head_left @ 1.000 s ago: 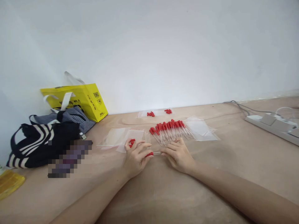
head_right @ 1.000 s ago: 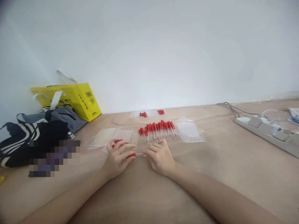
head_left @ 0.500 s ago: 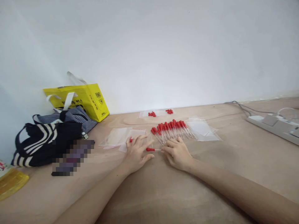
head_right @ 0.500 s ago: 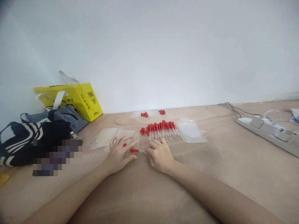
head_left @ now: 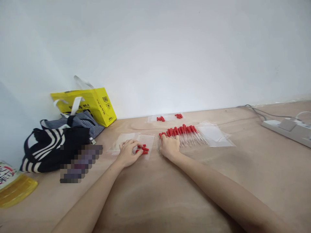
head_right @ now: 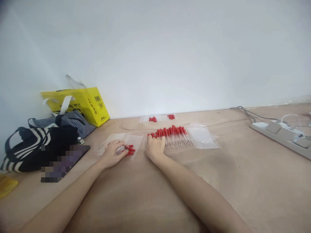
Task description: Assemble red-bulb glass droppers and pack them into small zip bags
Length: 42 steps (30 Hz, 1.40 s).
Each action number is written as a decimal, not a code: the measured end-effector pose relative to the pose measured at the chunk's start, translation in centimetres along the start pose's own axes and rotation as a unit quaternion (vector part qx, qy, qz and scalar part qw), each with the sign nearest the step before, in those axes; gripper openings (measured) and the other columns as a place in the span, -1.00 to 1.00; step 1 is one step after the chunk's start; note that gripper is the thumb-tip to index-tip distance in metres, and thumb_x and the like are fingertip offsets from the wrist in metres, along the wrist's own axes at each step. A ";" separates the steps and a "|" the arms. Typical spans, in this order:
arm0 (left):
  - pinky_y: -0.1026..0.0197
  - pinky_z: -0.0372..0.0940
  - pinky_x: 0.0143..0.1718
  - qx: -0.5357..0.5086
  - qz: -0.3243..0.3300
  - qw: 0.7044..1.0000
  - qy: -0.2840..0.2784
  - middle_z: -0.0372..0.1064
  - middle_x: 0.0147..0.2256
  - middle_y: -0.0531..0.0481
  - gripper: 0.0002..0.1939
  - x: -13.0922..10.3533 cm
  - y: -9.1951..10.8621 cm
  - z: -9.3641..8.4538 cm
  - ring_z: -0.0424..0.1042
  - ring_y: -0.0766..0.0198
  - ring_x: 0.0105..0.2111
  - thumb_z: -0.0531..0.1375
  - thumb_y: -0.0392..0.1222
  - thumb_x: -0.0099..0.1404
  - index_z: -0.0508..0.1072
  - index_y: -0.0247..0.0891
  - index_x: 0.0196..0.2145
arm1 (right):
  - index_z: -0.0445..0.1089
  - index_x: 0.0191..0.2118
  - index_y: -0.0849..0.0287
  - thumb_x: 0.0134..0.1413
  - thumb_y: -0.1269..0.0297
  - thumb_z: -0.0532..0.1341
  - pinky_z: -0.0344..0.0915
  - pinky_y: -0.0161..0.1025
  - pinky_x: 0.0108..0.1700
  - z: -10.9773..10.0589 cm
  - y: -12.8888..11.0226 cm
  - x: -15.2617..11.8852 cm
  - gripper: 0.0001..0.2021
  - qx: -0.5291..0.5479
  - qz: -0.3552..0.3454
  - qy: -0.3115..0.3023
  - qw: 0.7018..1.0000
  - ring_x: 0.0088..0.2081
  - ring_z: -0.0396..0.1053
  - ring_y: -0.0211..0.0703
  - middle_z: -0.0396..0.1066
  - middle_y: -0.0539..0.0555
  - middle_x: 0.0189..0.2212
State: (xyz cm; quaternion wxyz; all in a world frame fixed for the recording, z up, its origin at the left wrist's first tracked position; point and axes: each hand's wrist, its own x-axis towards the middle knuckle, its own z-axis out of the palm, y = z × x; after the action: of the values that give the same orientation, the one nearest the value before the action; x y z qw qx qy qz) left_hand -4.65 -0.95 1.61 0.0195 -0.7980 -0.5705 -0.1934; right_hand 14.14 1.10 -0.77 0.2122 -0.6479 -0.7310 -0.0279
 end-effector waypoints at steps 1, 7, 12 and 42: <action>-0.03 -0.06 -0.12 0.001 0.006 1.000 -0.005 0.35 -0.27 0.03 -0.86 0.0 0.2 -0.1 0.24 0.10 -0.16 0.08 -0.12 0.11 0.40 -0.13 -0.38 | 0.28 -0.30 0.21 -0.06 0.42 0.03 -0.17 -0.13 -0.24 0.1 0.0 0.1 -0.83 0.000 0.001 -0.002 1.000 -0.35 0.33 -0.10 0.42 0.13 -0.43; 0.05 0.04 -0.17 -0.021 0.038 0.998 -0.045 0.38 -0.32 0.02 -0.87 -0.1 0.1 -0.7 0.31 0.14 -0.23 0.12 -0.10 0.09 0.40 -0.17 -0.44 | 0.33 -0.36 0.17 -0.02 0.36 0.01 -0.14 -0.12 -0.24 0.0 0.2 -0.1 -0.83 0.021 -0.002 -0.006 1.000 -0.30 0.31 -0.09 0.41 0.12 -0.38; 0.17 0.17 -0.23 -0.092 0.066 0.992 -0.057 0.38 -0.35 -0.01 -0.90 0.0 -0.4 -0.2 0.35 0.20 -0.26 0.10 -0.16 0.11 0.37 -0.22 -0.44 | 0.38 -0.36 0.19 0.00 0.25 0.00 -0.11 -0.09 -0.21 -0.7 0.0 -0.4 -0.76 0.016 0.006 -0.017 1.000 -0.24 0.28 -0.04 0.39 0.18 -0.30; 0.11 0.19 -0.22 -0.167 0.022 0.985 0.042 0.46 -0.34 -0.05 -0.79 -0.2 2.4 1.4 0.38 0.20 -0.30 0.05 -0.15 0.17 0.45 -0.23 -0.34 | 0.26 -0.35 0.18 0.11 0.37 -0.02 -0.06 -0.20 -0.17 -2.7 8.6 -6.3 -0.86 0.213 -0.196 0.061 0.955 -0.40 0.26 -0.26 0.37 0.01 -0.43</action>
State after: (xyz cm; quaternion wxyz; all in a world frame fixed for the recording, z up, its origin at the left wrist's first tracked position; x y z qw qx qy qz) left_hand -2.10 -1.60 0.66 -0.0858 -0.7936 -0.5111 -0.3188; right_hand 23.51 -4.24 -2.52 0.3804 -0.4286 -0.8181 0.0479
